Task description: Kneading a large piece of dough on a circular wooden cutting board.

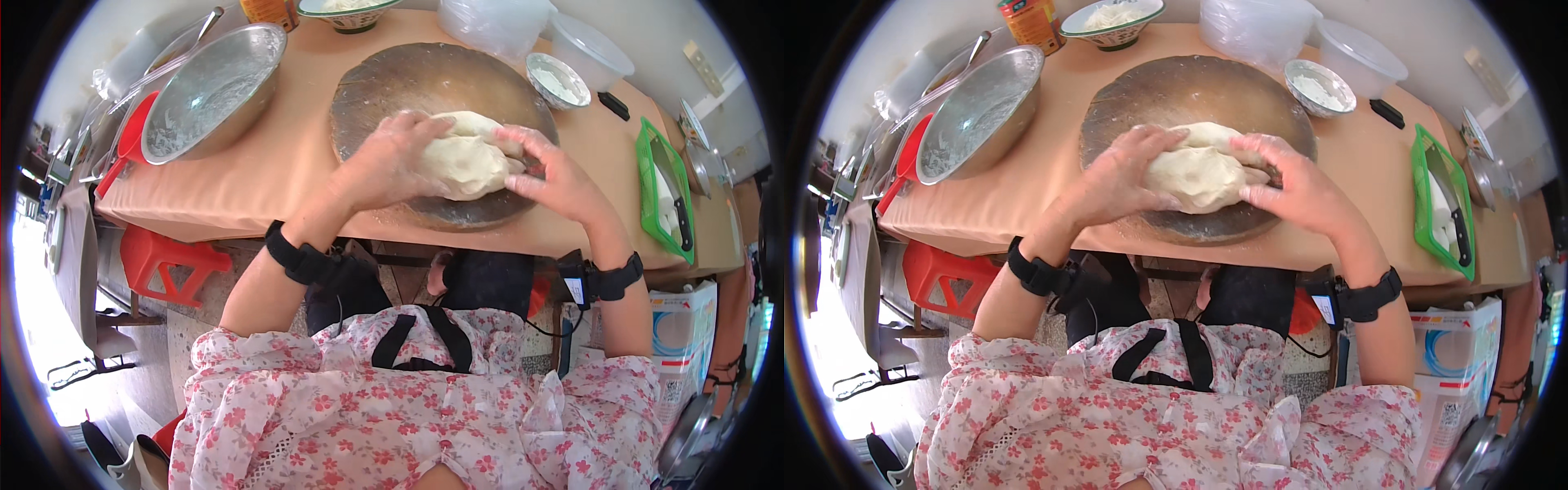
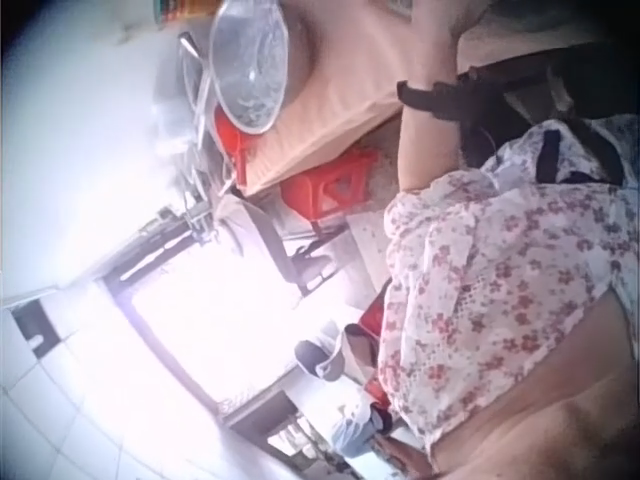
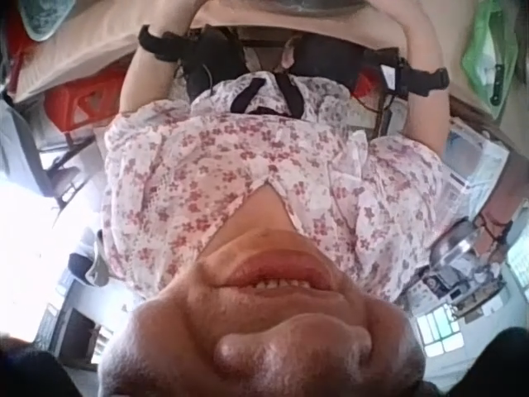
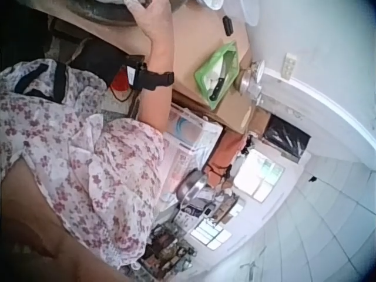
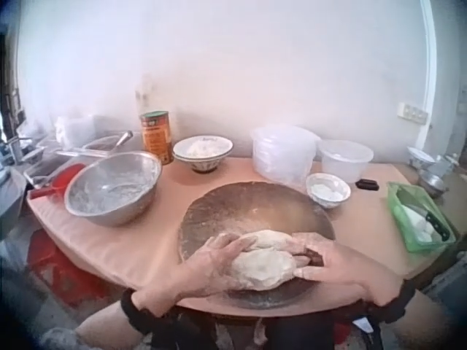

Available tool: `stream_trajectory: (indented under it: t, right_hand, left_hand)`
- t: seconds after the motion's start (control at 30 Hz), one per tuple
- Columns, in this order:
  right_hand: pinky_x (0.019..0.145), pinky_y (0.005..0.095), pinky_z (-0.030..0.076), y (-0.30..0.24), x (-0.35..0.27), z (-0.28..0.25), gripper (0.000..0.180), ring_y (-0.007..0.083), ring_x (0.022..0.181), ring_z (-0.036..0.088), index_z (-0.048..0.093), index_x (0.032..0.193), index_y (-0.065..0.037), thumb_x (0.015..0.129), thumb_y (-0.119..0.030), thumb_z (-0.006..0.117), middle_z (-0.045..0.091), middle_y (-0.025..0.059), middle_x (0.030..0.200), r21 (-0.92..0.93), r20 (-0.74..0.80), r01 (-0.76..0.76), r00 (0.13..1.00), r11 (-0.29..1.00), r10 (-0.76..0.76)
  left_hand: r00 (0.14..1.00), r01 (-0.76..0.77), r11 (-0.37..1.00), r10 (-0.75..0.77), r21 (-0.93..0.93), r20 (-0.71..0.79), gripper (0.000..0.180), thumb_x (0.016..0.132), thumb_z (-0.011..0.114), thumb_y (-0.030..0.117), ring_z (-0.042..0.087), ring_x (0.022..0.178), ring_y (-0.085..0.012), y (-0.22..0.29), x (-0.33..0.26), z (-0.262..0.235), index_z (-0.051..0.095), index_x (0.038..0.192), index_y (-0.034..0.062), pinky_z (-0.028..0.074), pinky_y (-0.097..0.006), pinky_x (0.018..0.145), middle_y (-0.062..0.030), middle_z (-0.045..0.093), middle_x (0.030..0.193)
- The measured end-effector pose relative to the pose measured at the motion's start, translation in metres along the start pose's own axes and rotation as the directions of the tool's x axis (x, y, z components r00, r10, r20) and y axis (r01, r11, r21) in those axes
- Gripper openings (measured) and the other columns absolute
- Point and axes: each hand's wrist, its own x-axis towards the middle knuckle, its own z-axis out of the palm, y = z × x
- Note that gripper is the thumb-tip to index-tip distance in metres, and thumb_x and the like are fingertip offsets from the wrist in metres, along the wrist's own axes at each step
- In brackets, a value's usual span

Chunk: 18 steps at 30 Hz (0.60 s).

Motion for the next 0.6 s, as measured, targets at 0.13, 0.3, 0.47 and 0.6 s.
stream_trajectory:
  t: [0.13,0.3,0.47,0.6]
  right_hand:
    - [0.101,0.0367,0.043,0.007,-0.007,0.003,0.054,0.0222,0.121,0.052,0.048,0.141,-0.010,0.091,-0.024,0.065,0.054,0.0122,0.135,0.602,-0.133,-0.113,0.962,0.791,0.239]
    - [0.098,0.0357,0.044,0.003,0.016,0.019,0.060,0.0255,0.118,0.056,0.049,0.136,0.003,0.091,-0.035,0.064,0.058,0.0176,0.130,0.629,-0.145,-0.228,0.905,0.743,0.400]
    - [0.099,0.0342,0.044,0.003,0.030,0.037,0.062,0.0268,0.116,0.058,0.051,0.133,0.005,0.087,-0.031,0.071,0.059,0.0227,0.128,0.610,-0.257,-0.148,0.893,0.779,0.370]
    - [0.097,0.0333,0.046,-0.008,0.025,0.034,0.061,0.0248,0.113,0.058,0.057,0.131,-0.003,0.079,-0.026,0.078,0.060,0.0191,0.123,0.436,-0.377,-0.175,0.855,0.883,0.356]
  left_hand:
    - [0.999,-0.017,0.922,-0.001,-0.387,-0.045,0.075,0.078,0.078,0.019,0.052,0.122,-0.0243,-0.025,-0.003,0.005,0.043,0.143,0.0035,0.047,-0.035,0.099,-0.0148,0.051,0.134]
    - [0.973,0.215,0.845,-0.228,-0.490,0.034,0.074,0.080,0.077,0.019,0.057,0.115,-0.0188,-0.003,0.000,-0.011,0.042,0.142,-0.0018,0.047,-0.030,0.096,-0.0139,0.058,0.128]
    - [0.953,0.277,0.766,-0.298,-0.580,0.062,0.071,0.077,0.079,0.014,0.058,0.113,-0.0177,0.000,0.008,-0.008,0.047,0.137,-0.0061,0.046,-0.030,0.097,-0.0143,0.060,0.126]
    - [0.951,0.093,0.890,-0.212,-0.446,-0.225,0.070,0.069,0.082,0.007,0.059,0.109,-0.0180,0.004,0.000,0.001,0.055,0.133,-0.0001,0.048,-0.030,0.095,-0.0107,0.062,0.123]
